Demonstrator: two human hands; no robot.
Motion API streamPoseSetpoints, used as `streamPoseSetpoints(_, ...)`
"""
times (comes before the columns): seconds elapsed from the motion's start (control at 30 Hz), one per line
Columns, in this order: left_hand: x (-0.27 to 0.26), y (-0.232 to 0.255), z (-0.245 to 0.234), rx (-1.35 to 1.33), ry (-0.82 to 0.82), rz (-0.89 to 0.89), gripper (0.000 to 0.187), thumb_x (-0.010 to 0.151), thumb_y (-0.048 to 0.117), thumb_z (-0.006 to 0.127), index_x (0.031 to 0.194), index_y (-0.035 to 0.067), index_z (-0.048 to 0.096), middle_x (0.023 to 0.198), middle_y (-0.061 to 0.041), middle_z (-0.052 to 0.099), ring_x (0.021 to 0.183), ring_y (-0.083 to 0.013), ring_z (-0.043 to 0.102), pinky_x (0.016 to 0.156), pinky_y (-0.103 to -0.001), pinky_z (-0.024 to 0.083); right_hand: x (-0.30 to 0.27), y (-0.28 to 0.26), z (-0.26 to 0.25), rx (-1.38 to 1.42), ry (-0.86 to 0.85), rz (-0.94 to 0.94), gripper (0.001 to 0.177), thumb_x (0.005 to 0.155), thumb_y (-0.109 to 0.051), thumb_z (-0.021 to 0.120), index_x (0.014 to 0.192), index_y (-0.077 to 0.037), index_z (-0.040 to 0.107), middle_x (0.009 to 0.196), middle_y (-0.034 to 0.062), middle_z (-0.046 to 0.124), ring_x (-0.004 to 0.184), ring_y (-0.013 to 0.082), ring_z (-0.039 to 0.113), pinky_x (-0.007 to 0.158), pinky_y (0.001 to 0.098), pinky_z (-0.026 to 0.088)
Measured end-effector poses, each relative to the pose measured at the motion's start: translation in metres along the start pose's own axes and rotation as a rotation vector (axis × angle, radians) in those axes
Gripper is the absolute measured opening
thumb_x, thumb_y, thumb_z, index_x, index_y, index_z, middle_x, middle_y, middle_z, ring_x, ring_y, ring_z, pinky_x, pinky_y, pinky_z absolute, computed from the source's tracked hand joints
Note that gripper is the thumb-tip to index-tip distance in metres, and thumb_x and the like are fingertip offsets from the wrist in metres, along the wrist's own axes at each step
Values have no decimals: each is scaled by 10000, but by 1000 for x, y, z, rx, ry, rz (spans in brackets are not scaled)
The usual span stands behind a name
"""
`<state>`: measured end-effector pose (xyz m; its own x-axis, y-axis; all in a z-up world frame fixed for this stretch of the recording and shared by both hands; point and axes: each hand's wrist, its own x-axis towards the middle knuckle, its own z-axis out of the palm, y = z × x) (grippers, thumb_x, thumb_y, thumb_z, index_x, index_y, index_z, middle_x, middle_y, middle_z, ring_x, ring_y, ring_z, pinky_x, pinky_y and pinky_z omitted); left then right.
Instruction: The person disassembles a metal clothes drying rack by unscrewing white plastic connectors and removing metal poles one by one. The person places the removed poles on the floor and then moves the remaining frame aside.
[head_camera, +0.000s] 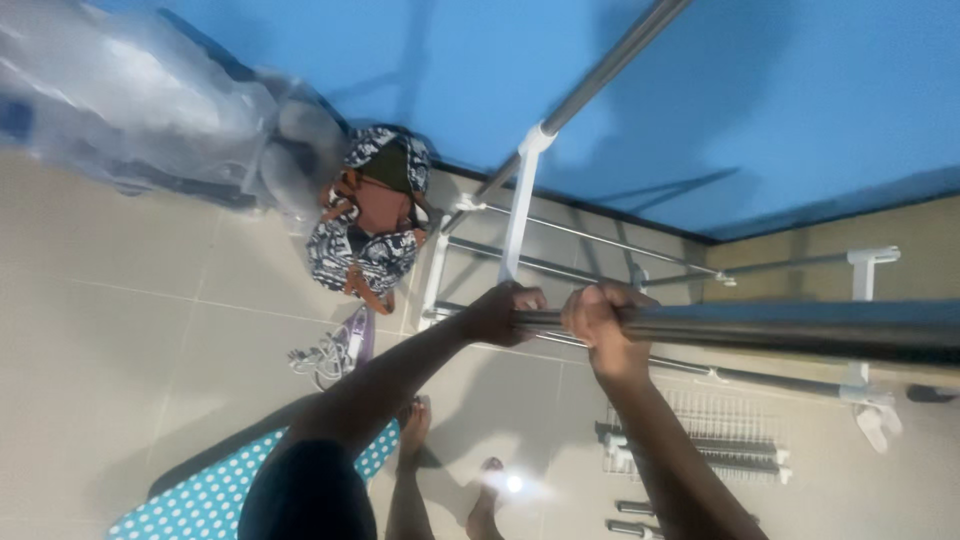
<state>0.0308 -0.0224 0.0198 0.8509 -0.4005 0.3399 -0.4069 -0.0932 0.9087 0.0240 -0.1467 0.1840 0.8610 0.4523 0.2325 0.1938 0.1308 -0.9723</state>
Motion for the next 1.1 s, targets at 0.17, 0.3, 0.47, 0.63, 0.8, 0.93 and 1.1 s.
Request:
streamPoseSetpoints(0.17, -9, -6, 20, 60, 225, -158, 235, 729, 61, 595, 908, 42, 445, 477, -74, 520, 514, -269, 527, 661, -353, 410, 1, 5, 5, 70, 136, -81, 170, 878, -69, 387, 730, -5, 441, 459, -8, 349, 375, 86, 323, 376, 248, 309)
streamPoseSetpoints(0.3, -9, -8, 44, 323, 708, 29, 225, 698, 43, 590, 727, 146, 391, 791, -92, 537, 669, -248, 525, 682, -310, 401, 1, 6, 8, 31, 139, -68, 294, 916, -47, 360, 625, -87, 372, 479, -18, 329, 379, 73, 289, 383, 230, 284)
streamPoseSetpoints(0.47, 2, -10, 83, 331, 1174, -488, 211, 739, 74, 606, 851, 75, 428, 600, -14, 485, 534, -182, 495, 690, -352, 376, -1, 12, 5, 33, 156, -105, 280, 903, -46, 347, 629, -88, 385, 470, -15, 335, 363, 76, 293, 370, 217, 280)
streamPoseSetpoints(0.63, -13, -8, 74, 274, 944, -198, 261, 672, 61, 624, 812, 112, 409, 606, -3, 486, 558, -192, 506, 633, -332, 359, 0, 10, 4, 57, 199, -62, 178, 884, -71, 386, 710, -51, 419, 490, 3, 360, 388, 99, 330, 386, 242, 311)
streamPoseSetpoints(0.8, -16, -6, 17, 199, 399, 167, 255, 610, 102, 672, 737, 159, 458, 562, 2, 514, 535, -183, 512, 581, -316, 397, 0, 6, 4, 48, 43, -114, 274, 919, -87, 407, 645, -70, 406, 481, -16, 330, 392, 83, 298, 404, 244, 293)
streamPoseSetpoints(0.93, 2, -2, -6, -21, 87, 149, 254, 611, 85, 645, 802, 126, 482, 510, -4, 520, 453, -170, 521, 479, -284, 388, 3, 8, 3, 89, 77, -77, 266, 905, -75, 398, 639, -65, 406, 470, -8, 338, 376, 82, 294, 384, 244, 277)
streamPoseSetpoints(1.1, -5, 3, 9, 17, 60, -111, 307, 637, 4, 551, 916, 129, 526, 414, -18, 469, 358, -152, 478, 425, -268, 368, -1, 12, 1, 98, 77, -93, 269, 906, -75, 406, 637, -72, 397, 470, -11, 339, 372, 79, 295, 376, 244, 282)
